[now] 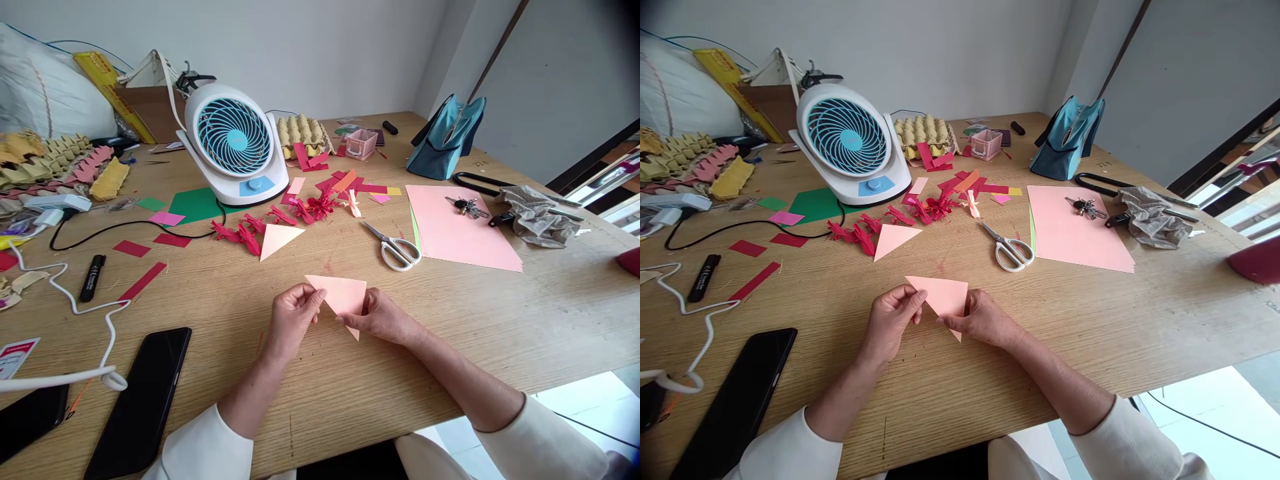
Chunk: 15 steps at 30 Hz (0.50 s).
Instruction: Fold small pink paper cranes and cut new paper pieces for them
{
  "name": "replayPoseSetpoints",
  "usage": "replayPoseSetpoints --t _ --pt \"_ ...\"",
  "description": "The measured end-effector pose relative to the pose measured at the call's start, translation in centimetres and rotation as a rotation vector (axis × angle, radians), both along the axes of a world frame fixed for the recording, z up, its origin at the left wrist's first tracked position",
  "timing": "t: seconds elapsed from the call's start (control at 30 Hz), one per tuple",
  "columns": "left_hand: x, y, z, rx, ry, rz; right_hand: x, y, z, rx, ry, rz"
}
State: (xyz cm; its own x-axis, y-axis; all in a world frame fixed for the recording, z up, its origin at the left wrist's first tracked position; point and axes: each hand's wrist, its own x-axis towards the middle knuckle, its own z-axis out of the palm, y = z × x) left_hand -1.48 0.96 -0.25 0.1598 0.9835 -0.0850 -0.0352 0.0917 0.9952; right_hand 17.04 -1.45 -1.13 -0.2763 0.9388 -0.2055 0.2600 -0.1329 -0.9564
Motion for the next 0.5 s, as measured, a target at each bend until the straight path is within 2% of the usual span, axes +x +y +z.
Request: replayPoseSetpoints --t 0.23,0.4,0.5 --pt "-0.46 0.40 0.40 0.017 -0.074 0.073 0.04 -0.03 0.48 -0.026 -0.051 0.038" --pt "-0.52 0.49 0.70 0.014 -0.108 0.100 0.29 -0.07 0.48 0.035 -0.049 0.134" --pt "-0.32 0.38 0.64 0.046 -0.110 0.134 0.22 -0.08 0.51 0.065 -0.056 0.138"
